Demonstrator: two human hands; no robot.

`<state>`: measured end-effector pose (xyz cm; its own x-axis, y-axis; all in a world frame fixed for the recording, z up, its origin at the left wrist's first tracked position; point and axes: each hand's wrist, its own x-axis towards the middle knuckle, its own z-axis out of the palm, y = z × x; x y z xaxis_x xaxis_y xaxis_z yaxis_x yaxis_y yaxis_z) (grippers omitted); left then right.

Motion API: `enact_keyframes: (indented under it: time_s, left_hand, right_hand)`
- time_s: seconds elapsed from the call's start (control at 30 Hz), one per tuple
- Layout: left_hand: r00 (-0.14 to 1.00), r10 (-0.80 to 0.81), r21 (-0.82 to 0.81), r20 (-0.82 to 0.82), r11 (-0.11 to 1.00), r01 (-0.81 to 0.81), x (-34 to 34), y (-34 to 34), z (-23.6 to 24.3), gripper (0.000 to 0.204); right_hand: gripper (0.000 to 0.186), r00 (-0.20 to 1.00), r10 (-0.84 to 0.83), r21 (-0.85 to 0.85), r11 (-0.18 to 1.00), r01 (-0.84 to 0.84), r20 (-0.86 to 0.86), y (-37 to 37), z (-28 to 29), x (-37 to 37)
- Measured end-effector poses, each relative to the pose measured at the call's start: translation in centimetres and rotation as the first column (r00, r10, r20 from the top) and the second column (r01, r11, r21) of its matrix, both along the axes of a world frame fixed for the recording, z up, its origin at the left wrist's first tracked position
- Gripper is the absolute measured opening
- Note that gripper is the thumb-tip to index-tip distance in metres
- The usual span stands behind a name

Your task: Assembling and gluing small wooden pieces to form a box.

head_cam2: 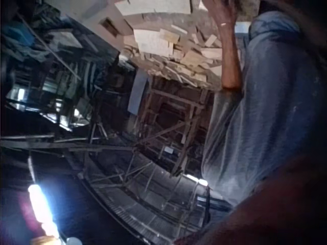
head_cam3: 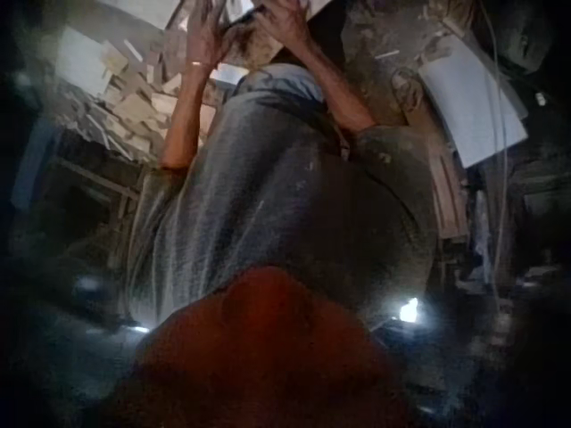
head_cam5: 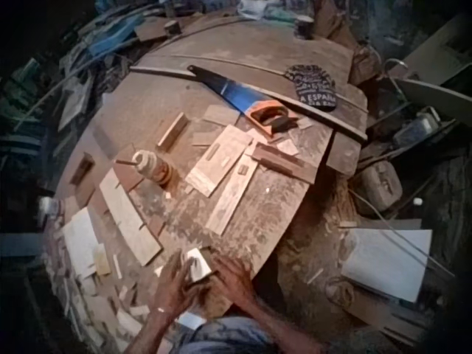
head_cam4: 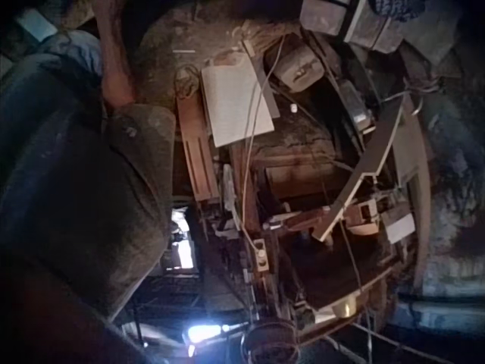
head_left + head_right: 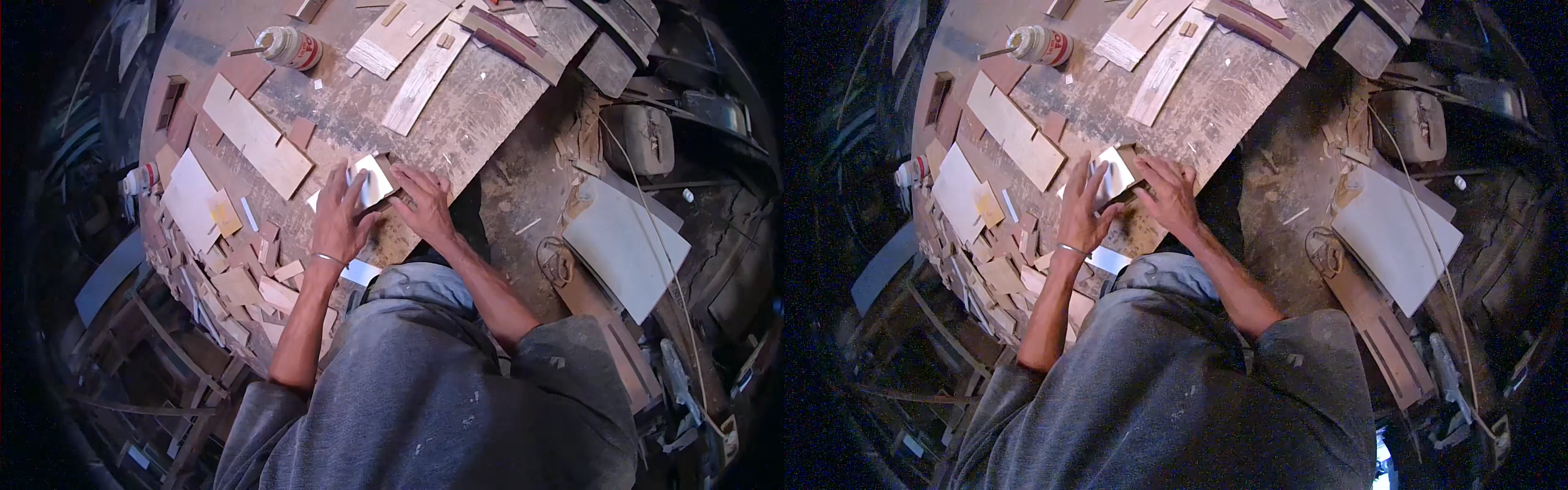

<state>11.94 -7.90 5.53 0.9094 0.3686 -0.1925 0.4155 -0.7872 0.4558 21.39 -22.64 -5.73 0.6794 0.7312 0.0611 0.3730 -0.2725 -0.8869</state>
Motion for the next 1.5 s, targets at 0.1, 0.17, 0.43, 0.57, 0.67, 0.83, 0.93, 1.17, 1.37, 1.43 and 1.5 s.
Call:
enact_keyframes:
  time_s: [0.1, 0.17, 0.43, 0.57, 0.67, 0.83, 0.93, 1.17, 1.37, 1.43, 1.5]
  left_hand:
    - [1.000, -0.023, -0.046, -0.006, 0.999, 0.022, 0.2, 0.5, -1.2, 0.067]
    - [0.999, -0.050, -0.058, -0.017, 0.997, 0.049, 0.0, 0.6, -1.5, 0.066]
    - [1.000, -0.012, -0.058, 0.006, 0.998, 0.013, 0.2, 0.3, -1.7, 0.060]
    - [1.000, -0.003, -0.093, 0.008, 0.996, 0.003, 0.2, 0.3, -1.6, 0.061]
    - [1.000, 0.002, -0.088, 0.013, 0.996, -0.001, 0.1, 0.4, -1.6, 0.061]
    - [1.000, -0.011, -0.092, 0.021, 0.996, 0.013, 0.2, 0.4, -1.6, 0.061]
    - [1.000, -0.019, -0.077, 0.009, 0.997, 0.020, 0.3, 0.4, -1.5, 0.061]
    - [0.999, -0.036, -0.051, -0.006, 0.998, 0.036, 0.2, 0.4, -1.5, 0.062]
    - [0.999, -0.051, -0.027, 0.012, 0.998, 0.051, 0.3, 0.5, -1.7, 0.064]
    - [0.999, -0.044, -0.035, 0.013, 0.998, 0.044, 0.3, 0.5, -1.8, 0.065]
    - [0.999, -0.037, -0.039, 0.021, 0.999, 0.038, 0.3, 0.6, -2.0, 0.064]
  right_hand:
    - [0.051, 0.999, -0.024, -0.004, 1.000, 0.024, 0.026, 0.1, -0.4, -0.1]
    - [0.049, 0.999, -0.025, -0.009, 1.000, 0.026, 0.029, 0.2, -0.7, -0.3]
    - [0.043, 0.994, -0.061, 0.037, 0.998, 0.058, 0.086, 0.3, -0.9, -0.2]
    - [0.042, 0.995, -0.066, 0.041, 0.997, 0.063, 0.073, 0.4, -1.1, -0.3]
    - [0.041, 0.996, -0.065, 0.053, 0.997, 0.061, 0.068, 0.4, -1.1, -0.3]
    - [0.039, 0.996, -0.068, 0.056, 0.996, 0.065, 0.062, 0.4, -1.2, -0.3]
    - [0.039, 0.996, -0.065, 0.052, 0.997, 0.061, 0.063, 0.4, -1.1, -0.3]
    - [0.039, 0.996, -0.065, 0.056, 0.997, 0.061, 0.058, 0.5, -1.3, -0.4]
    - [0.045, 0.997, -0.051, 0.027, 0.998, 0.050, 0.056, 0.4, -1.4, -0.3]
    - [0.049, 0.997, -0.053, 0.019, 0.998, 0.052, 0.049, 0.5, -1.1, -0.3]
    - [0.052, 0.998, -0.058, 0.040, 0.998, 0.058, 0.016, 0.5, -0.8, -0.2]
